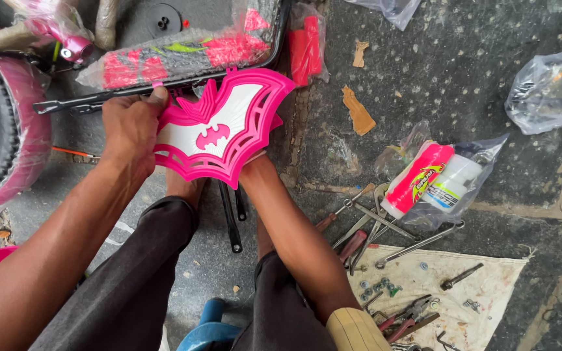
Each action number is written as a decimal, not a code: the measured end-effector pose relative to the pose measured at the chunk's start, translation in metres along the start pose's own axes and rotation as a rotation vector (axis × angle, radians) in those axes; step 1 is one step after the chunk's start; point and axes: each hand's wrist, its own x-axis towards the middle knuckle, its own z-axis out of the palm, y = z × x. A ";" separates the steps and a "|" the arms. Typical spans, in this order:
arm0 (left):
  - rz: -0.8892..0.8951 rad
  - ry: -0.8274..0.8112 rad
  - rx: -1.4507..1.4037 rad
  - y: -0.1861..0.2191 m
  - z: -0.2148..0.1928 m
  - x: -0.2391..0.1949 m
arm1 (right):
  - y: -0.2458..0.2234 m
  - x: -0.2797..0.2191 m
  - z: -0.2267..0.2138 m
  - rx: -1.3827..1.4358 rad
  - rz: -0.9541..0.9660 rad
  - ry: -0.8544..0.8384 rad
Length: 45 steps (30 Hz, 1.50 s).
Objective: The person unpacks pink plastic bicycle accessories from plastic bags and attaches them to a bicycle frame. They use a wrench to tighten bolts and secure the parts, including a pink basket and bat-shaped mudguards.
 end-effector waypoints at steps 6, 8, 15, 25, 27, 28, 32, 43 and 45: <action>0.051 -0.027 -0.001 0.000 0.002 -0.001 | -0.003 0.002 0.002 -0.005 0.002 -0.014; -0.012 0.017 0.057 -0.003 -0.004 -0.006 | 0.006 -0.005 0.003 -0.012 0.024 -0.010; -0.011 0.047 0.115 -0.003 -0.004 -0.004 | 0.013 -0.014 0.000 -0.027 0.053 -0.001; -0.033 0.009 0.053 -0.003 -0.005 -0.004 | 0.022 -0.010 0.010 -0.038 0.078 -0.010; -0.038 -0.003 0.046 -0.001 -0.003 -0.003 | 0.023 -0.005 0.015 -0.042 0.084 -0.018; -0.036 -0.011 0.032 0.000 -0.002 -0.004 | 0.023 -0.005 0.017 -0.040 0.085 -0.020; -0.067 0.010 0.067 0.006 -0.001 -0.008 | 0.023 0.001 0.018 -0.043 0.091 -0.027; 0.033 -0.034 0.009 0.001 -0.005 -0.010 | 0.026 0.003 0.014 -0.077 0.088 -0.004; 0.050 -0.041 0.100 0.003 -0.006 -0.012 | 0.015 -0.005 0.006 -0.102 0.072 0.013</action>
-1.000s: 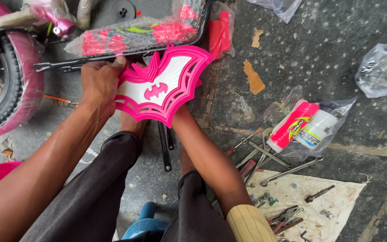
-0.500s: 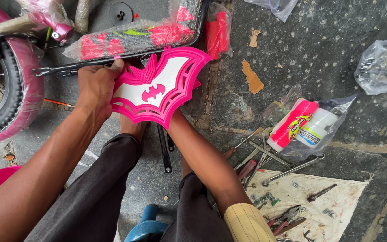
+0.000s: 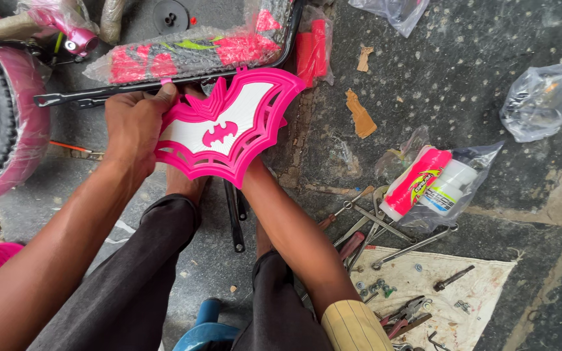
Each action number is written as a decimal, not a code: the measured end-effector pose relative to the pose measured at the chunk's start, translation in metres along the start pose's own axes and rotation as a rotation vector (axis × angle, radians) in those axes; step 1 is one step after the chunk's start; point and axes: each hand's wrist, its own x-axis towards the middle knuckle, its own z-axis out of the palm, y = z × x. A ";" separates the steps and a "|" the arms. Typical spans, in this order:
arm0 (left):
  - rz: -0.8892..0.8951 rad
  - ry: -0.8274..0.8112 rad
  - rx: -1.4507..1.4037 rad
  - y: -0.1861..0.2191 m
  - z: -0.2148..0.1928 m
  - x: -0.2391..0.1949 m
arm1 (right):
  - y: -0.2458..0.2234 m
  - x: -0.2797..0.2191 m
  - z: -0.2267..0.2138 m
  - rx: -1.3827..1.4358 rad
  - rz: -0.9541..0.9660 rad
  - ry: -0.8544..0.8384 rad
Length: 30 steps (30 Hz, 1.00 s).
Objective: The person unpacks pink plastic bicycle accessories from plastic bags and attaches them to a bicycle frame. They use a wrench to tighten bolts and secure the parts, including a pink basket and bat-shaped mudguards.
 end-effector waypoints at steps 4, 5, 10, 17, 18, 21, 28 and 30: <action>0.165 0.055 0.571 0.021 -0.016 -0.015 | -0.014 -0.038 -0.024 -0.109 -0.021 0.079; 0.347 0.079 0.700 0.029 -0.019 -0.020 | -0.019 -0.056 -0.034 -0.166 -0.030 0.115; 0.858 -0.224 0.824 0.081 -0.013 -0.014 | -0.069 -0.153 -0.092 -0.813 -0.441 0.592; 0.723 -0.574 1.107 0.064 0.045 0.017 | -0.103 -0.163 -0.162 -1.388 -0.608 0.825; 0.792 -0.559 1.084 0.058 0.043 0.015 | -0.103 -0.157 -0.166 -1.480 -0.595 0.794; 0.945 -0.519 1.002 0.045 0.033 0.005 | -0.105 -0.142 -0.168 -1.778 -0.638 0.670; 0.918 -0.549 0.954 0.024 0.026 0.017 | -0.138 -0.145 -0.134 -1.419 -0.450 0.703; 0.936 -0.550 0.932 0.023 0.026 0.019 | -0.155 -0.149 -0.105 -1.205 -0.454 0.640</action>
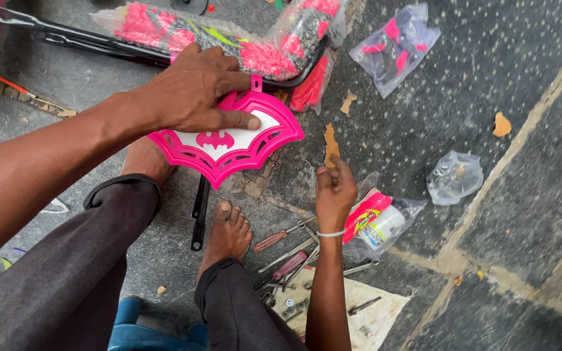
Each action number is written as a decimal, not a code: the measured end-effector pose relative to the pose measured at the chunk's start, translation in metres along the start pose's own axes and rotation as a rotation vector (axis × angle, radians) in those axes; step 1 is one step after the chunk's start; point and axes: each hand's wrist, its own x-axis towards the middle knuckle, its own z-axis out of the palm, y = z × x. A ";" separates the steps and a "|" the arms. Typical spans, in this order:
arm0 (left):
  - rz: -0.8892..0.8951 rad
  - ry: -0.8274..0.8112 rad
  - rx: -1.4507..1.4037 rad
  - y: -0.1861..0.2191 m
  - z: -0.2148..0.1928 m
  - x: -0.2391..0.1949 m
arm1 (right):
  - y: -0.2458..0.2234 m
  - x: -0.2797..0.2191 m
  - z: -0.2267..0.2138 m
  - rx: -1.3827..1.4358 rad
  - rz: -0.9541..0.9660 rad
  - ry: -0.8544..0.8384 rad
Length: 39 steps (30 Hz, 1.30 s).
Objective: The person unpacks pink plastic bicycle accessories from plastic bags and attaches them to a bicycle frame. They use a wrench to tighten bolts and secure the parts, including a pink basket and bat-shaped mudguards.
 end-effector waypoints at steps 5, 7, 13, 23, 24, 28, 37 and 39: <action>0.077 0.051 -0.074 0.003 -0.007 -0.004 | -0.100 0.009 0.010 0.310 -0.243 -0.210; 0.058 -0.010 -0.051 0.004 -0.012 -0.005 | -0.133 0.021 0.027 0.266 -0.334 -0.329; 0.059 -0.011 -0.092 0.002 -0.013 -0.007 | -0.175 0.053 0.073 -0.011 -0.382 -0.517; -0.025 0.109 -0.189 0.004 -0.010 -0.004 | -0.134 0.073 0.080 0.361 -0.073 -0.465; -0.126 0.128 -0.241 0.006 -0.008 -0.001 | -0.119 0.074 0.073 0.563 0.075 -0.510; -0.460 0.200 -0.376 0.015 -0.002 0.014 | -0.063 0.068 0.069 0.967 0.331 -0.541; -0.722 0.066 -0.460 0.030 -0.015 0.030 | -0.009 0.045 0.181 1.444 0.316 -0.502; -0.748 0.031 -0.510 0.034 -0.011 0.030 | -0.009 0.051 0.190 1.453 0.280 -0.482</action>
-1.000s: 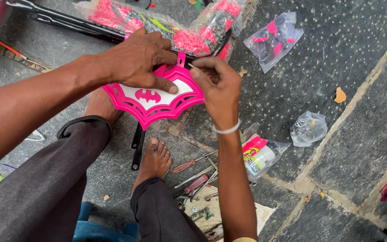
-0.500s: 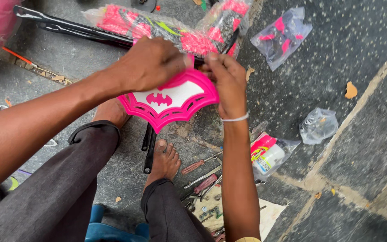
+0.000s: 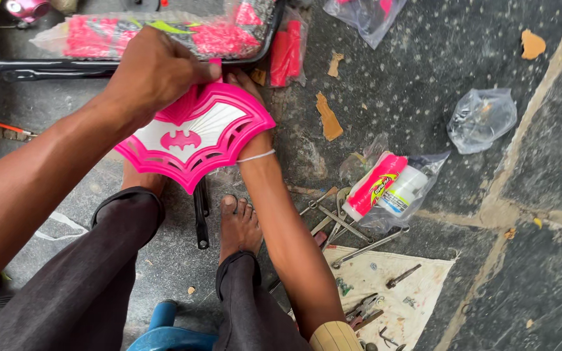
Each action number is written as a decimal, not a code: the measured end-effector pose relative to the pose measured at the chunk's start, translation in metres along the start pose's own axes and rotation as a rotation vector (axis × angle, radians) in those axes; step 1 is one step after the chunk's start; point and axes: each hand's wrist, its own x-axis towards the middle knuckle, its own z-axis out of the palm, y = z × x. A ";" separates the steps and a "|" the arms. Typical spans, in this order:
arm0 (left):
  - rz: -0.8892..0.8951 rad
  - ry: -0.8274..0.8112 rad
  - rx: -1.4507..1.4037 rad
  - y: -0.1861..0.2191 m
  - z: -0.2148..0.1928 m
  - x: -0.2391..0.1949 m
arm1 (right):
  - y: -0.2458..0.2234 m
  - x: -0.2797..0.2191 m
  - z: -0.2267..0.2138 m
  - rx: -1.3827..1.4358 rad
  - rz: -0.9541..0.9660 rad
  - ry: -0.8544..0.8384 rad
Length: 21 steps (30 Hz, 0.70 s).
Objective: The person unpacks pink plastic bicycle accessories from plastic bags and attaches them to a bicycle frame. They use a wrench to tighten bolts and secure the parts, including a pink basket and bat-shaped mudguards.
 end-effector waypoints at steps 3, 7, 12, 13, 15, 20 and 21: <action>0.051 0.015 0.022 0.001 0.005 -0.009 | 0.012 0.008 0.005 0.039 -0.023 -0.042; 0.134 0.045 0.043 0.002 0.013 -0.019 | 0.027 0.008 0.012 0.120 -0.064 -0.091; 0.176 0.145 0.152 -0.006 0.019 -0.019 | 0.026 0.001 0.024 -0.004 -0.120 0.068; 0.186 0.168 0.155 -0.008 0.020 -0.020 | 0.023 0.000 0.027 0.043 -0.109 0.033; 0.220 0.189 0.141 -0.010 0.022 -0.022 | 0.011 -0.001 0.030 -0.028 -0.089 0.018; 0.097 0.119 -0.058 -0.010 0.022 -0.023 | -0.003 -0.008 0.035 -0.035 -0.116 -0.043; 0.077 0.099 -0.088 -0.010 0.021 -0.022 | -0.002 -0.008 0.035 -0.048 -0.116 -0.060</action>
